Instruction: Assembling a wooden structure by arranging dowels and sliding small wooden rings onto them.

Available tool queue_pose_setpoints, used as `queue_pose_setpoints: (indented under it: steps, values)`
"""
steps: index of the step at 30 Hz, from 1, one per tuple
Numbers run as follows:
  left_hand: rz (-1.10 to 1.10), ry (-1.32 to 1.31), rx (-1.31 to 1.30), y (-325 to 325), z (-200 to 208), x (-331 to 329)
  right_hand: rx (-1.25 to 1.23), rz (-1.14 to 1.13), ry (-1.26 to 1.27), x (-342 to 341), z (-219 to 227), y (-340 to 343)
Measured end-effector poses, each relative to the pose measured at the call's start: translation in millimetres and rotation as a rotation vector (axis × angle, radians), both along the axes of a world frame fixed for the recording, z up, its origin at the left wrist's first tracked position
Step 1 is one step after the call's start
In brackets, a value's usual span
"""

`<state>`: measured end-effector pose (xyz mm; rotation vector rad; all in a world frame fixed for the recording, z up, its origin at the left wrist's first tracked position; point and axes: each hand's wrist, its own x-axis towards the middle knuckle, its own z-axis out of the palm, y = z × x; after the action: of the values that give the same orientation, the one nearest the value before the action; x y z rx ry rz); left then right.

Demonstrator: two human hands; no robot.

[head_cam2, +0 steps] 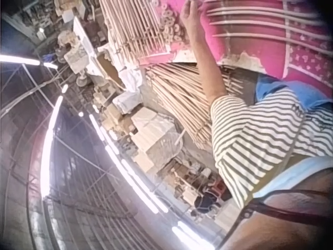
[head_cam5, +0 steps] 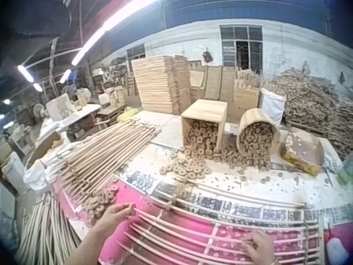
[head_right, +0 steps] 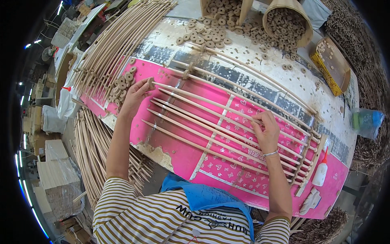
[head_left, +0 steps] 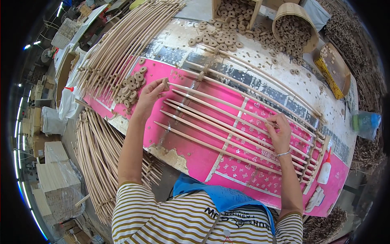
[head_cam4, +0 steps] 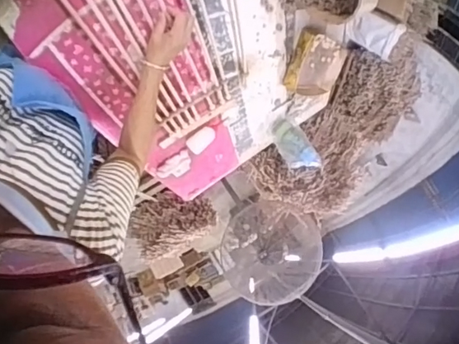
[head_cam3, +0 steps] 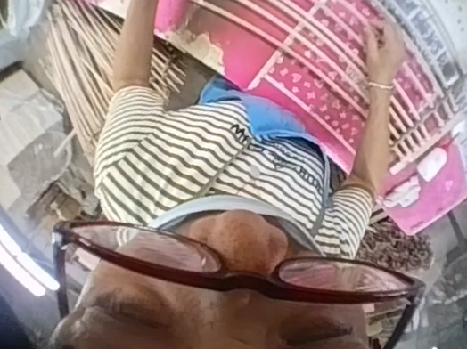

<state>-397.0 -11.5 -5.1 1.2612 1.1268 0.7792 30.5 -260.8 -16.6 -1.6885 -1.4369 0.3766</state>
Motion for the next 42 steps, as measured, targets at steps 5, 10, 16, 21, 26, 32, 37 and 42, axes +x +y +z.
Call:
queue_pose_setpoints:
  steps: [5,10,16,21,26,32,37,42]
  values:
    - [-0.006,-0.202,-0.071,3,-3,10,0.014,-0.004,0.0,0,3,3]
    - [-0.041,-0.152,-0.08,3,1,16,0.043,0.001,-0.048,-1,0,4]
    - [-0.03,-0.096,-0.001,-13,10,44,0.099,-0.013,-0.114,-11,5,11]
    - [0.0,-0.037,0.052,-20,16,61,0.111,-0.029,-0.122,-8,4,10]
    - [-0.091,0.03,0.092,-17,11,84,0.083,-0.037,-0.368,12,-5,3]
    - [-0.059,0.047,0.147,-12,7,69,0.075,-0.063,-0.229,-2,-12,16]
    - [-0.12,-0.03,0.133,0,-11,86,0.048,-0.127,-0.241,7,-14,12]
    - [-0.138,0.035,0.119,4,-13,76,0.051,-0.122,-0.259,4,-22,20]
